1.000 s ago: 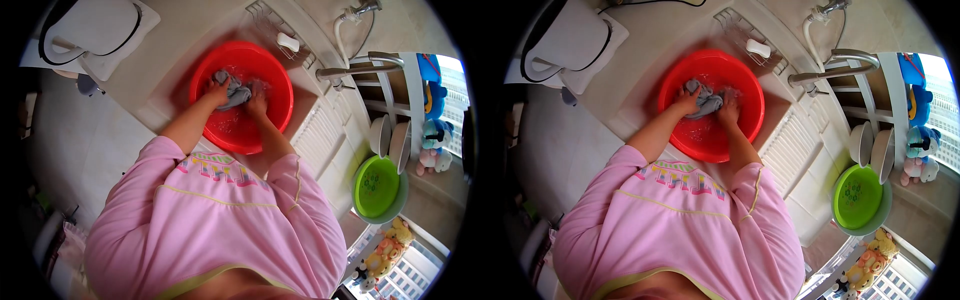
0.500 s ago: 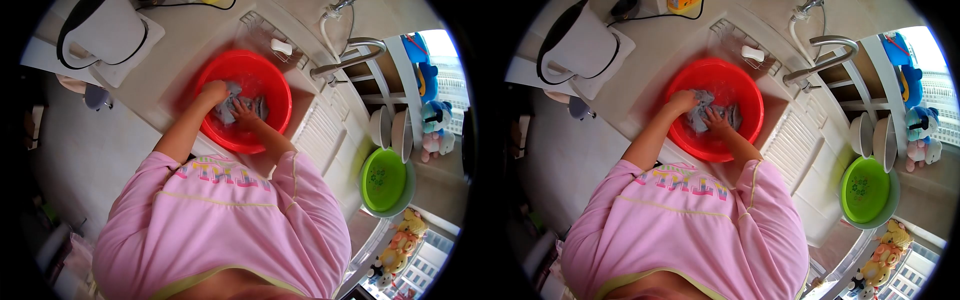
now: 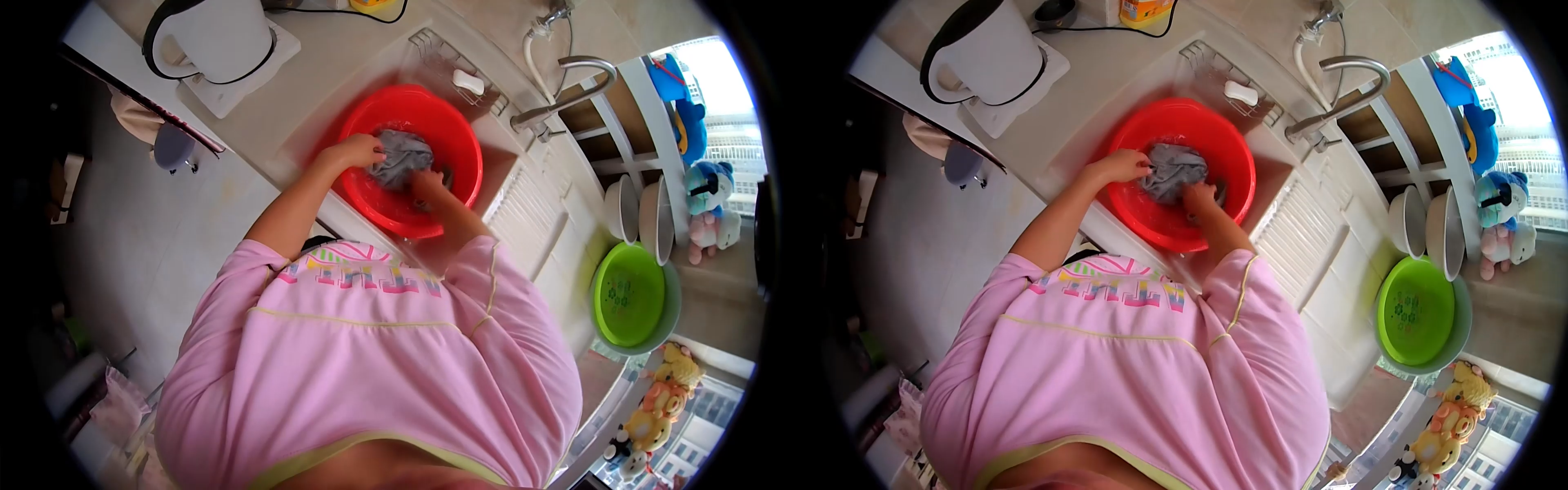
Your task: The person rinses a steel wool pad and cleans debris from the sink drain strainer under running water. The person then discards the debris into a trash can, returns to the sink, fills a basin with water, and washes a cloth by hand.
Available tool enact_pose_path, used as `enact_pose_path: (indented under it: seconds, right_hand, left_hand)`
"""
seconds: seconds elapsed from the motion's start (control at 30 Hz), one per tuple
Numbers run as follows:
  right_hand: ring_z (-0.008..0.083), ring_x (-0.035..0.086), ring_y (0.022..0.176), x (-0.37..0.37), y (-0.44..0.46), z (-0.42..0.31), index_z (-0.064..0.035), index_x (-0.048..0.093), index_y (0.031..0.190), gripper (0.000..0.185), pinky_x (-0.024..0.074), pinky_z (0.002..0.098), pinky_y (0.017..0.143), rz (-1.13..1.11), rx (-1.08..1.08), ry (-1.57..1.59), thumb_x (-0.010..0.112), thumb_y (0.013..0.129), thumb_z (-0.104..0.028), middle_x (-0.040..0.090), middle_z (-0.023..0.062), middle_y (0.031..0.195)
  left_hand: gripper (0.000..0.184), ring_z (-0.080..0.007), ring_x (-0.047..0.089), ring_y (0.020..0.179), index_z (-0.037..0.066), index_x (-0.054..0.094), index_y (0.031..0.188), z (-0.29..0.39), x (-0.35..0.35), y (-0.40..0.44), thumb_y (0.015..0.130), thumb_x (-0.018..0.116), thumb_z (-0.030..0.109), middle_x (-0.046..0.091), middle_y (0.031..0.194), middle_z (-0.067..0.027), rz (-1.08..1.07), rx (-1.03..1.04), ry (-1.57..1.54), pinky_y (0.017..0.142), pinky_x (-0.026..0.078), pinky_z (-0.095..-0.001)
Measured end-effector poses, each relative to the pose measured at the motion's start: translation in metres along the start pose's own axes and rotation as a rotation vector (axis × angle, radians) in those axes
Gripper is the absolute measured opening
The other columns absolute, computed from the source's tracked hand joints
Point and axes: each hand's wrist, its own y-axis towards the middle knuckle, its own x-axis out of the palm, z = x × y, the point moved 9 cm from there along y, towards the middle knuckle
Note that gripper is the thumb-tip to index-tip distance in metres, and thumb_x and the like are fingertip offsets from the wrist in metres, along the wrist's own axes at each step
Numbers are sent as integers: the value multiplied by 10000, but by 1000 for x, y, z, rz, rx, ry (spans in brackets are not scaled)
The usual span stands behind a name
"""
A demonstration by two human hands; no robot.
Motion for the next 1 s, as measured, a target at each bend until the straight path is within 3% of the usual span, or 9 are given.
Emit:
enact_pose_path:
  seconds: [0.07,0.17,0.3,0.4,0.53,0.6,0.77,0.9,1.0]
  right_hand:
    - [263,532,955,12,11,-10,-56,543,1062,402,391,509,771,-146,-209,97,611,697,-212,532,166,1047]
    - [197,562,765,-78,-54,-17,-12,583,969,359,445,342,663,8,-39,520,645,649,-160,589,122,839]
    - [148,564,702,-151,-105,-6,15,589,939,314,457,273,652,259,-150,953,626,635,-55,614,83,762]
    - [134,558,735,-206,-152,3,30,580,943,304,450,257,690,432,-251,1169,594,641,3,614,72,802]
    - [127,548,683,-265,-209,12,39,577,845,233,446,248,657,708,-371,1393,615,621,-13,598,64,742]
    - [141,554,699,-277,-223,20,42,562,862,235,448,256,673,783,-481,1677,601,633,10,597,73,770]
    - [190,568,799,-258,-230,51,17,506,915,205,460,301,754,901,-599,2164,505,713,51,575,107,866]
    - [241,553,876,-165,-188,88,23,505,953,207,425,364,855,968,-441,2506,481,754,-32,579,119,910]
    - [270,473,1033,-63,-126,58,37,460,1078,366,355,400,938,493,-23,2607,441,751,-126,518,147,1089]
  left_hand:
    - [423,-291,539,954,41,558,1063,28,-2,-17,754,600,326,572,1014,-179,-107,35,18,831,412,-345]
    - [675,-308,443,1104,72,423,1229,48,8,-23,673,678,356,408,1242,-209,-280,96,59,908,364,-354]
    - [1014,-287,366,1177,139,81,1369,56,13,2,615,738,308,241,1346,-173,10,309,28,906,382,-368]
    - [994,-252,431,1096,124,109,1358,88,6,-3,607,751,226,343,1274,-140,-117,399,-550,815,447,-332]
    - [459,-144,562,692,23,500,1012,100,7,6,622,723,116,591,840,-49,-303,294,-832,560,462,-265]
    - [656,-156,569,607,55,361,1174,97,10,13,620,712,55,564,882,-102,-444,228,-759,481,474,-298]
    - [556,-185,561,858,49,456,1129,99,-14,8,629,699,59,552,992,-92,31,288,-721,669,478,-301]
    - [516,-184,505,990,68,453,1146,59,-5,20,656,610,23,537,1059,-54,201,274,-1315,863,402,-323]
    - [497,-205,509,986,80,465,1135,57,-15,19,647,515,2,538,1050,-54,199,439,-1636,866,407,-332]
